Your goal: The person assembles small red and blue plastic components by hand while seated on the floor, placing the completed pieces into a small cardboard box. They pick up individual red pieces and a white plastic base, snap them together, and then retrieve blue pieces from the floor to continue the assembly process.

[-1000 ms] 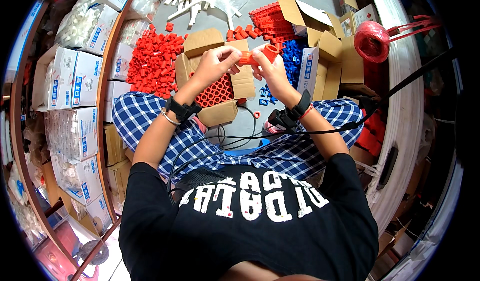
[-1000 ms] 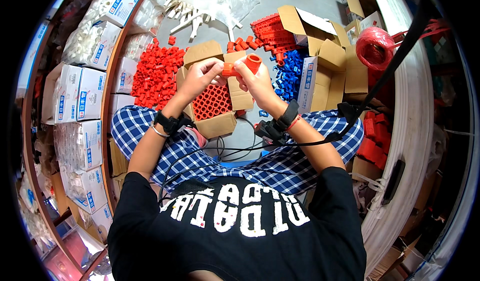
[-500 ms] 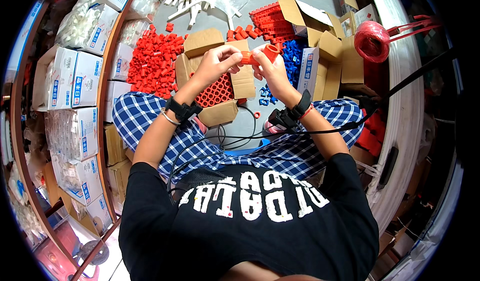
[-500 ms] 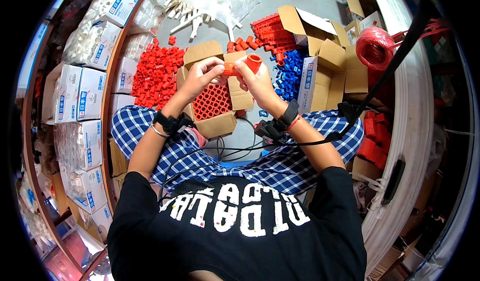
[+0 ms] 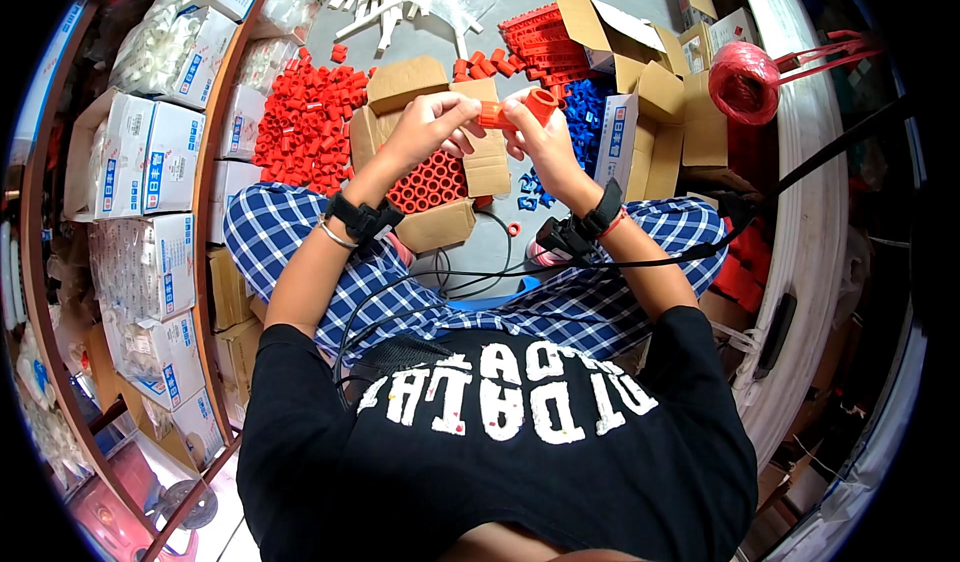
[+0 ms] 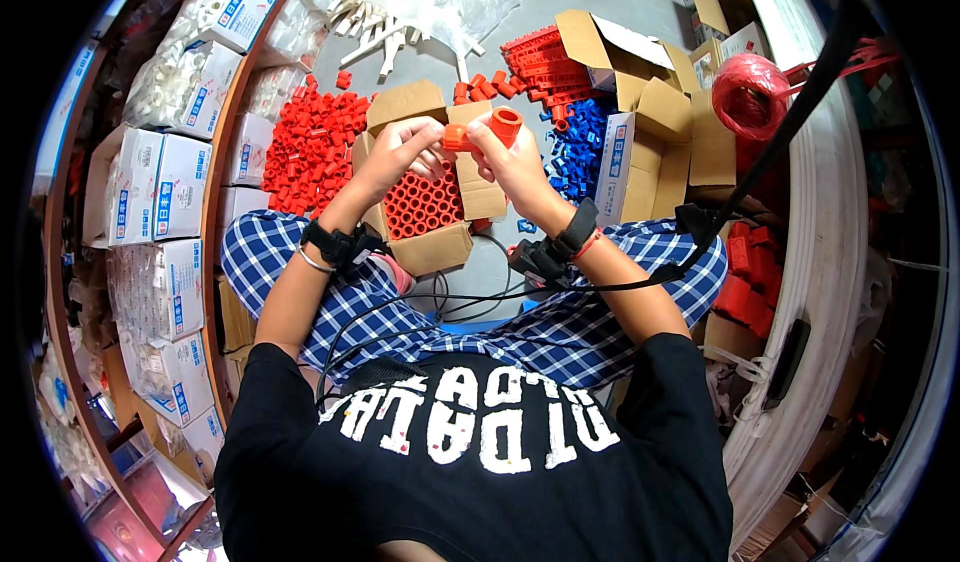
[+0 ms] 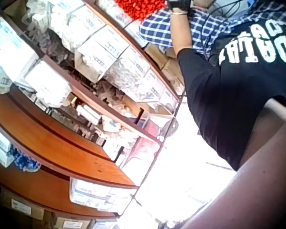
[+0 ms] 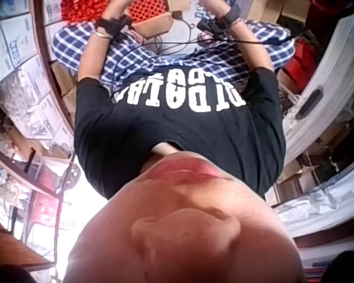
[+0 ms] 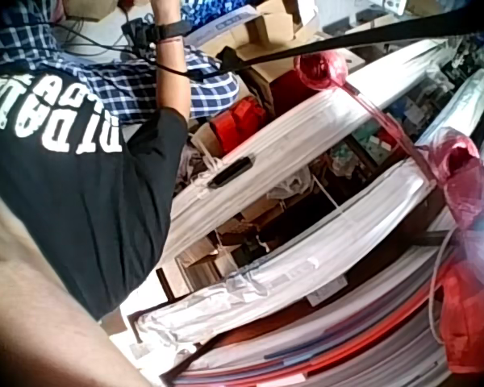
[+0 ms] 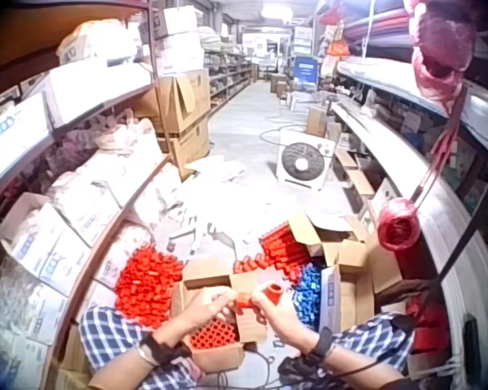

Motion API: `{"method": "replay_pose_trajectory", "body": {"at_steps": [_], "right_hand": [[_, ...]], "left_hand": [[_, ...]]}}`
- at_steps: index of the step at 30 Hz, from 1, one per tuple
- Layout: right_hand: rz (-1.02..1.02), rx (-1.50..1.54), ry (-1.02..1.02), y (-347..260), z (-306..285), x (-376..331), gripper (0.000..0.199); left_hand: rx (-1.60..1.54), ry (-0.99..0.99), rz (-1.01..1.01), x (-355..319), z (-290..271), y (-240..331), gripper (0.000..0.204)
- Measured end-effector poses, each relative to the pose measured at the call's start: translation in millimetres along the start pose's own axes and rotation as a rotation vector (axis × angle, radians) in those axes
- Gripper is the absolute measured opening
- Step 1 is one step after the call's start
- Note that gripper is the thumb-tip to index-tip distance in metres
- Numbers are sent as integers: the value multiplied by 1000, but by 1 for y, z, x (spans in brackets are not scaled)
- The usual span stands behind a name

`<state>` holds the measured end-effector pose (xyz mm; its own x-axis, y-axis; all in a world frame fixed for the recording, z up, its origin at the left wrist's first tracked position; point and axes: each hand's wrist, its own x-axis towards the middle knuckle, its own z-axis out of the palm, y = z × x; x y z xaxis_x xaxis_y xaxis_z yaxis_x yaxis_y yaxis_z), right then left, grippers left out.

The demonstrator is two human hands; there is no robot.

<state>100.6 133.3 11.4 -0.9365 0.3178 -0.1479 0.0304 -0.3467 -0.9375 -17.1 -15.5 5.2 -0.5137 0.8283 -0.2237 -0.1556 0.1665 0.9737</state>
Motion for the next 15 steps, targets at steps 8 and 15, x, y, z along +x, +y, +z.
{"method": "replay_pose_trajectory", "body": {"at_steps": [8, 15], "right_hand": [[-5, -36, -8, -1, 0, -2, 20], [17, -69, -58, -6, -6, 0, 20]], "left_hand": [[-32, -88, -6, -1, 1, -4, 44], [46, -64, 140, -1, 4, -6, 39]]}}
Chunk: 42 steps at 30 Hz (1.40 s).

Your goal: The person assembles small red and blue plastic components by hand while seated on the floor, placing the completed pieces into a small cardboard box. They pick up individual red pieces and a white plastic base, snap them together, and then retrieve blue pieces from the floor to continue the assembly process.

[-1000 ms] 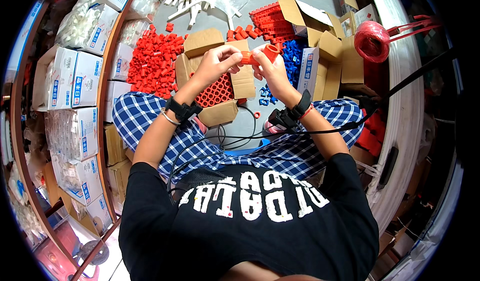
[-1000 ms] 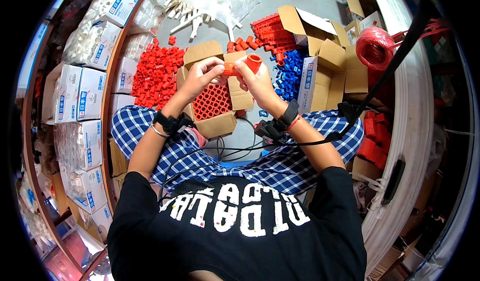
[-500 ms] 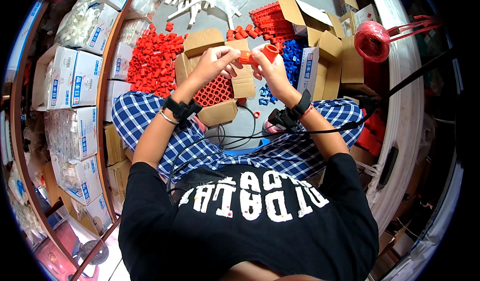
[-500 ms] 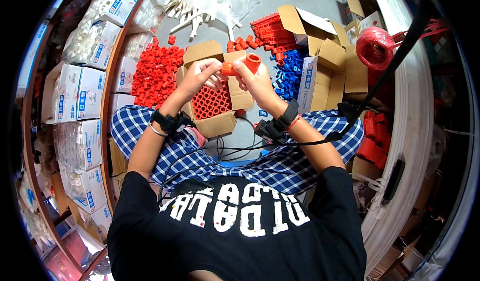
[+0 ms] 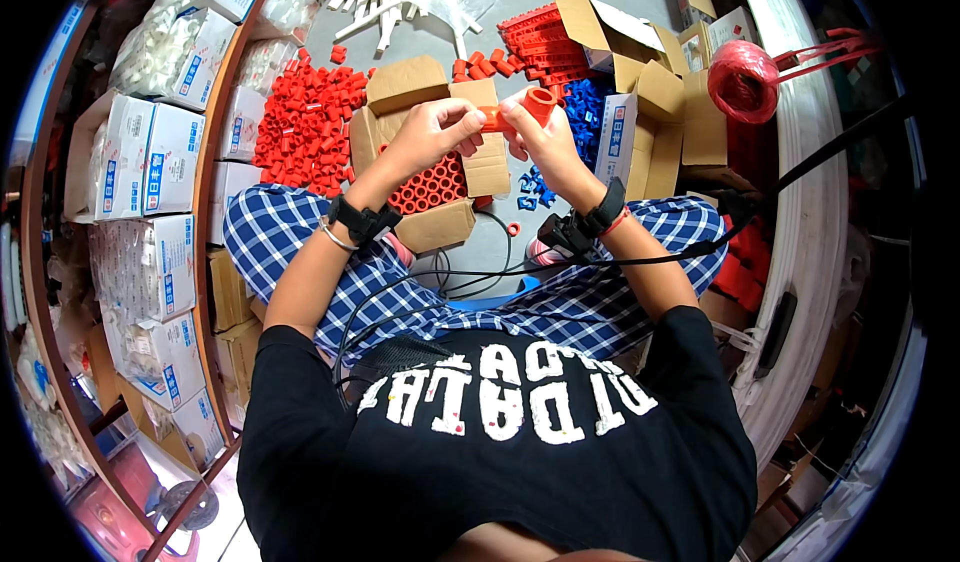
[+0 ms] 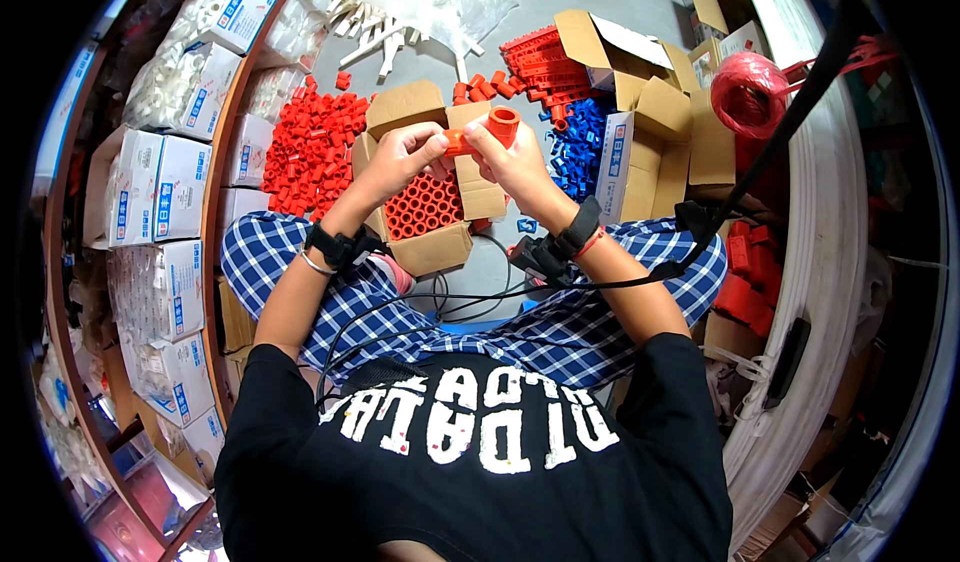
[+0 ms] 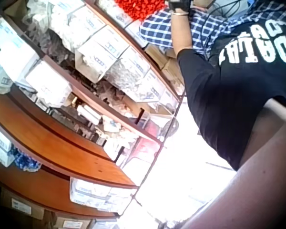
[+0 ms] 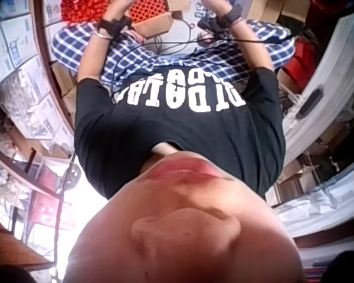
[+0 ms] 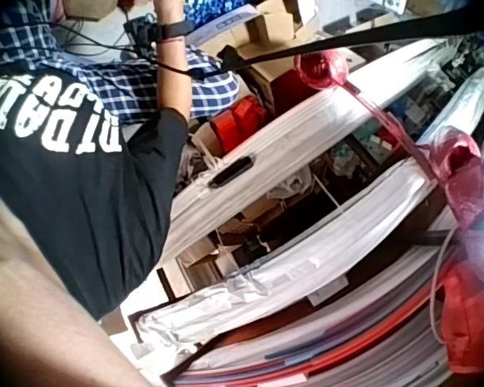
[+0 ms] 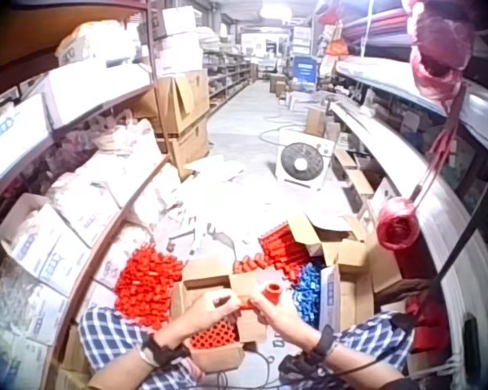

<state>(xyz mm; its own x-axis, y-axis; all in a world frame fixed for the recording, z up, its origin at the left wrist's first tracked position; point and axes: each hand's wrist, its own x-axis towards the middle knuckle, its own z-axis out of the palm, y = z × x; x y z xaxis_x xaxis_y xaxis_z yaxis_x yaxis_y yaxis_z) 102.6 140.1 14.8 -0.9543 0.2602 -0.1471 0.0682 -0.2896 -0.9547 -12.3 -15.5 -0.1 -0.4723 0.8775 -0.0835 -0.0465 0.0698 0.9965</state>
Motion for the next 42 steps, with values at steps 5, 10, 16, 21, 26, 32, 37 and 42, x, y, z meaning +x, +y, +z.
{"method": "replay_pose_trajectory", "body": {"at_steps": [5, 10, 16, 21, 26, 32, 37, 42], "right_hand": [[-17, -1, 65, 9, 3, 0, 21], [-26, 37, 71, 12, 4, 2, 21], [-41, -8, 47, 13, 4, 3, 22], [-64, -16, 68, 10, 6, 3, 21], [-38, -163, 73, 10, 1, 3, 23], [138, -341, -171, 4, 11, -2, 33], [181, -353, -225, 16, 4, -2, 30], [-23, -337, -134, 21, 11, -2, 27]], "left_hand": [[178, 300, 65, 2, 5, 1, 29], [127, 144, 9, 0, 3, 1, 24], [-198, -104, -33, -4, 13, 8, 33], [-252, 30, -100, 0, 3, 3, 32], [-324, 164, -1, 2, 5, 4, 46], [13, 184, 107, -3, 14, -6, 70], [130, 213, 114, -2, 13, -2, 61], [171, 272, 144, 1, 8, -13, 39]]}}
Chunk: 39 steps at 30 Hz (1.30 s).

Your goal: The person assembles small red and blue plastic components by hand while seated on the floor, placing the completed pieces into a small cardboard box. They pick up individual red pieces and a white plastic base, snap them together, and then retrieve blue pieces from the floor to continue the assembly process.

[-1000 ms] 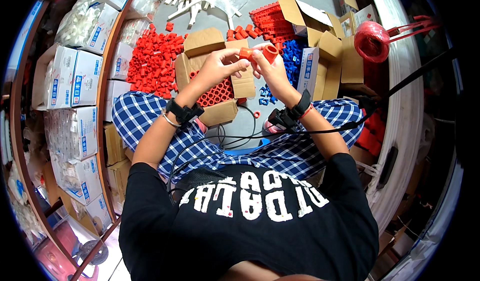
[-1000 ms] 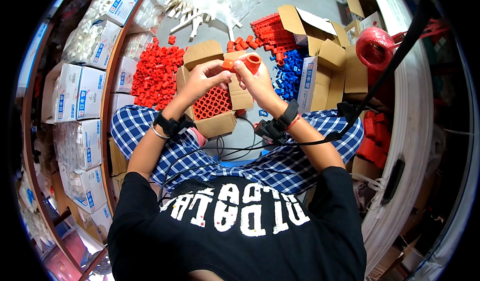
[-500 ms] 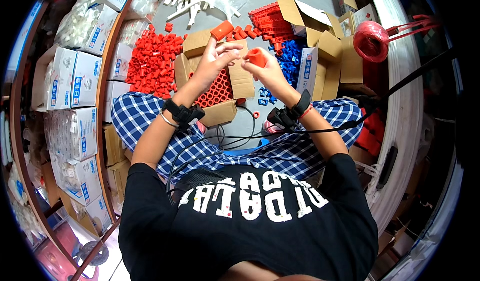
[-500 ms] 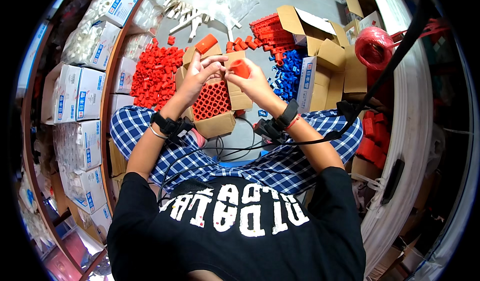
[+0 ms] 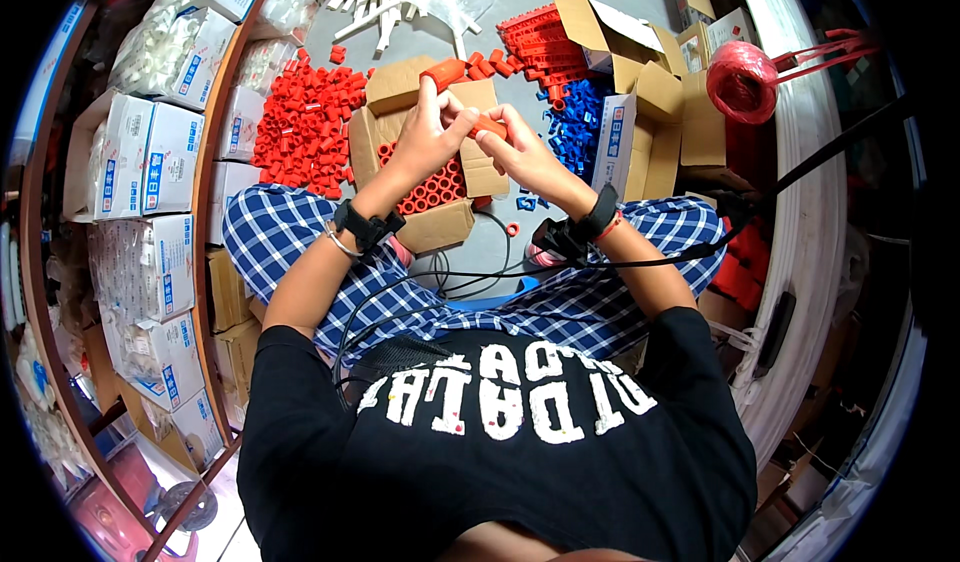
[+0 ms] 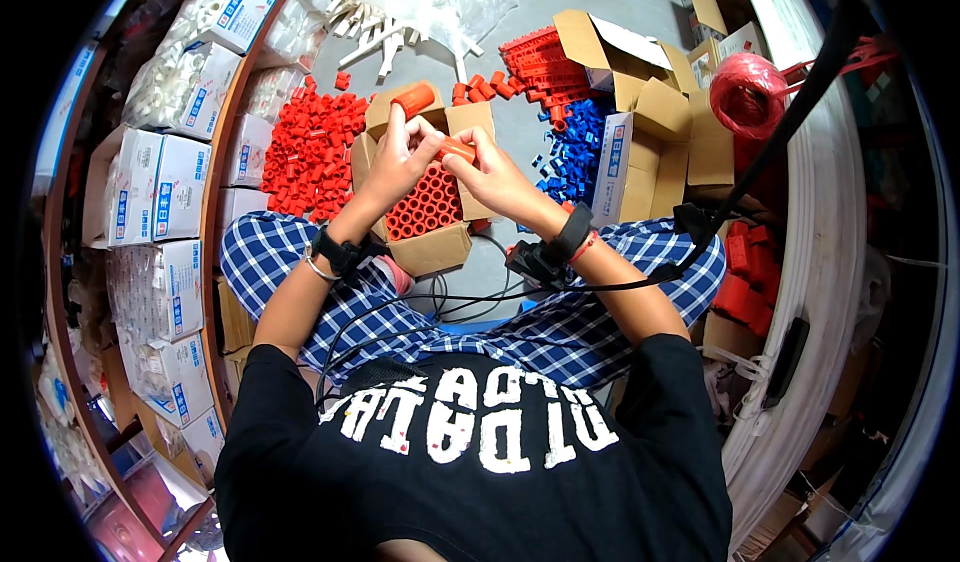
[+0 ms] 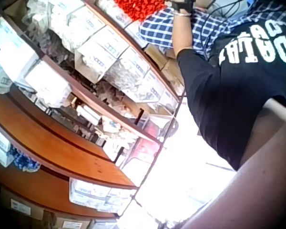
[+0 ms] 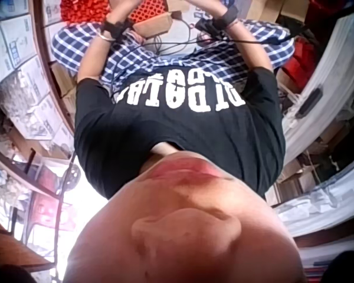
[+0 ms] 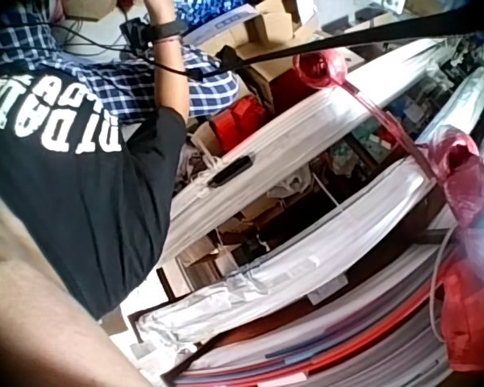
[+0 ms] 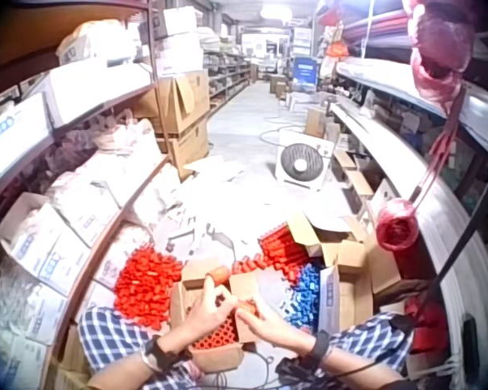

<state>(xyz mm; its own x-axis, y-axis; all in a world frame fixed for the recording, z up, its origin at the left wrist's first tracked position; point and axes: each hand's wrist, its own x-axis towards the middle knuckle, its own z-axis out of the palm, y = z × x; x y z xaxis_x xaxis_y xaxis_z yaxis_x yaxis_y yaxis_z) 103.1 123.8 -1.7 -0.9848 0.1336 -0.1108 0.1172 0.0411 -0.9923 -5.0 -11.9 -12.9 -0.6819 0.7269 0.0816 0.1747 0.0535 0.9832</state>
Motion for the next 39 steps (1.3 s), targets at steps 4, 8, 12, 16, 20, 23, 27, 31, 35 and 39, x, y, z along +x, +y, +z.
{"method": "replay_pose_trajectory", "body": {"at_steps": [4, 8, 12, 16, 20, 23, 27, 31, 35, 39], "right_hand": [[147, 111, -101, -8, -5, 0, 24], [104, 218, -251, -2, -4, -2, 28], [59, 201, -204, -5, 2, -5, 32], [17, 166, -160, -6, 6, -7, 33], [-28, 85, -125, -13, 8, -9, 30], [-28, 25, -102, -12, 9, -9, 28], [-174, -178, -21, -13, 11, -10, 30], [-123, -245, -21, -21, 10, -13, 28], [-267, -387, 68, -15, 11, -11, 27], [-375, -482, 140, -15, 11, -11, 29]], "left_hand": [[106, 7, 44, -4, 3, 2, 45], [125, 73, 172, -7, 4, 2, 49], [161, 51, 172, -8, 4, 13, 58], [139, 36, 160, -7, 4, 8, 55], [154, 36, 171, -7, 2, 6, 52], [164, 49, 178, -7, 3, 6, 49], [203, 97, 156, -7, 4, 4, 43], [188, 100, 163, -7, 5, 6, 37], [136, 113, 135, -6, 6, 6, 30], [86, 107, 111, -6, 6, 6, 29]]}}
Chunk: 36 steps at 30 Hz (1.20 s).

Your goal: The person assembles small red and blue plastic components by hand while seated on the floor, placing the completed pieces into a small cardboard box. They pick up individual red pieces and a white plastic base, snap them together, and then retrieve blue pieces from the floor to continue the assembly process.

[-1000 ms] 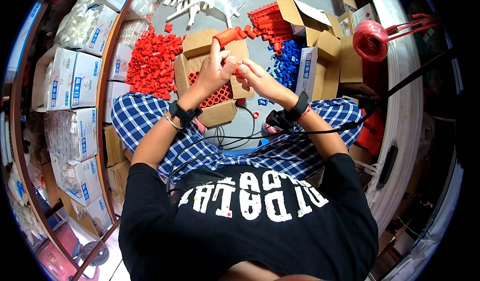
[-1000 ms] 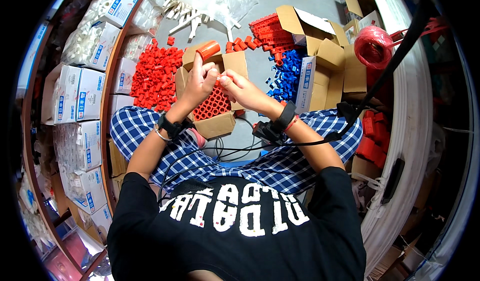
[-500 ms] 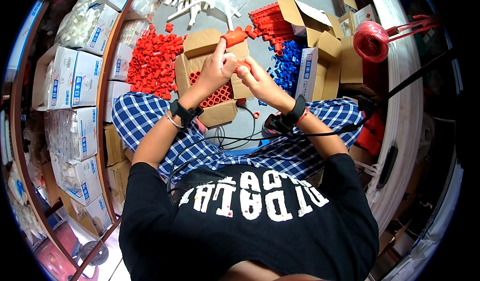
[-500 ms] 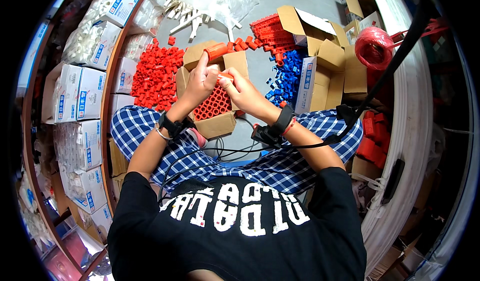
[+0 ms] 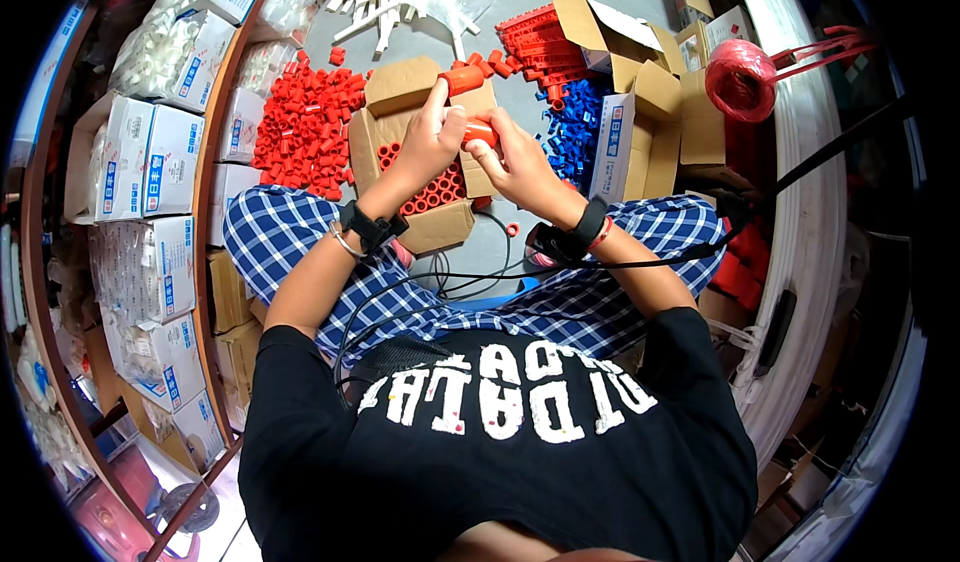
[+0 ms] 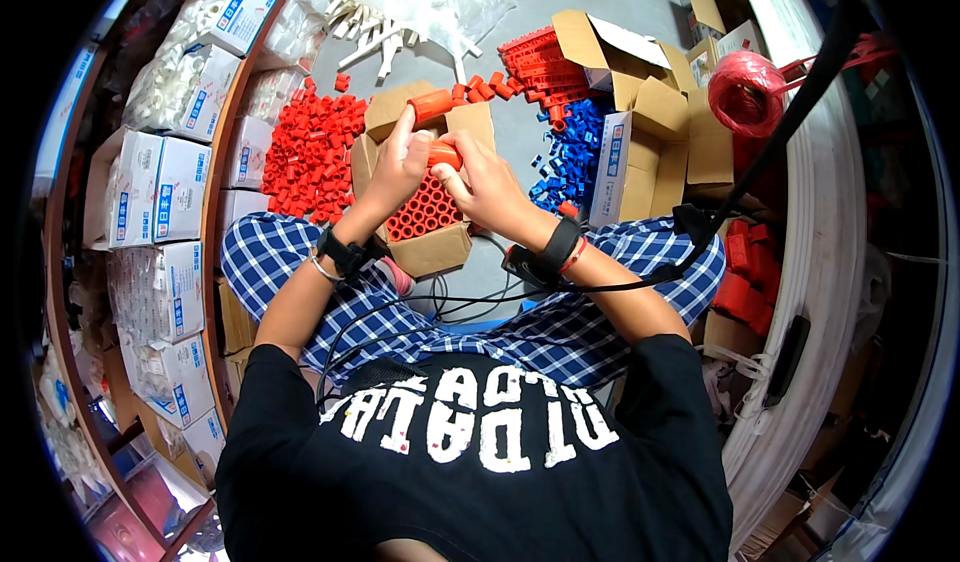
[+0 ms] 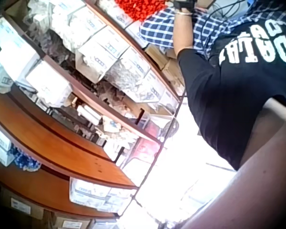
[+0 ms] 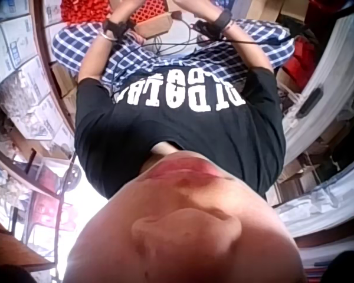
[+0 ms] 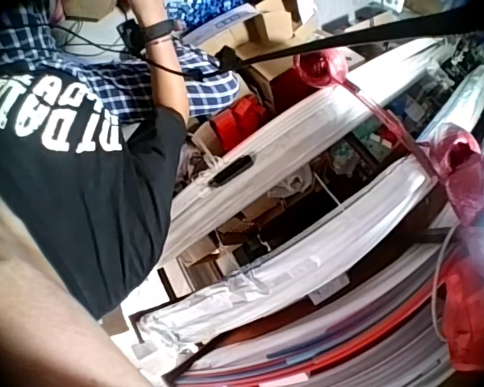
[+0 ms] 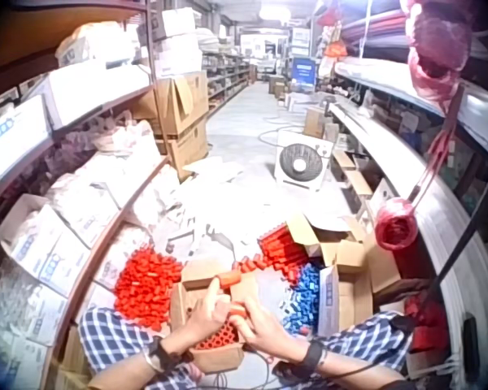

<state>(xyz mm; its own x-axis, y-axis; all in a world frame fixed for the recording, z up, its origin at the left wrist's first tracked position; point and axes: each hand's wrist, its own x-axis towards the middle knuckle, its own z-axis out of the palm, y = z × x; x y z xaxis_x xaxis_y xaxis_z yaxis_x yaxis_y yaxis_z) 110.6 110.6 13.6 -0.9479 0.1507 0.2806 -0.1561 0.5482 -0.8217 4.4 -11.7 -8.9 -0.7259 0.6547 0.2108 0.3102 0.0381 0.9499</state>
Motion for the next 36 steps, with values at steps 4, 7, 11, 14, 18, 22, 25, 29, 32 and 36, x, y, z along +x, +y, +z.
{"method": "replay_pose_trajectory", "body": {"at_steps": [4, 7, 11, 14, 18, 22, 25, 29, 32, 36], "right_hand": [[-52, 3, 63, 2, 1, 1, 30], [-104, -46, 95, 1, -1, 2, 30], [-29, -50, 42, -3, -4, 1, 31], [-70, -78, 47, -2, -4, 1, 32], [-125, -104, 53, -3, -4, 3, 33], [-156, -140, 66, 1, -3, 3, 34], [-343, -207, 114, 7, -4, 4, 35], [-262, -138, 45, 9, -6, 4, 37], [-231, -175, 38, 6, -6, 4, 37], [-201, -240, 33, 5, -6, 3, 36]], "left_hand": [[-39, 8, -9, -1, 1, 2, 30], [12, 20, 10, -1, 0, 4, 30], [0, 22, 17, -1, 0, 6, 31], [-17, 4, 13, 0, -1, 2, 35], [-52, -4, 25, 0, 0, -7, 45], [-40, -60, -11, 1, -3, -7, 47], [-97, -45, -59, 0, -1, -8, 47], [-138, -62, -124, -1, -1, 5, 44], [-145, -65, -118, -1, -1, 5, 44], [-90, -50, -156, 0, -2, 10, 42]]}}
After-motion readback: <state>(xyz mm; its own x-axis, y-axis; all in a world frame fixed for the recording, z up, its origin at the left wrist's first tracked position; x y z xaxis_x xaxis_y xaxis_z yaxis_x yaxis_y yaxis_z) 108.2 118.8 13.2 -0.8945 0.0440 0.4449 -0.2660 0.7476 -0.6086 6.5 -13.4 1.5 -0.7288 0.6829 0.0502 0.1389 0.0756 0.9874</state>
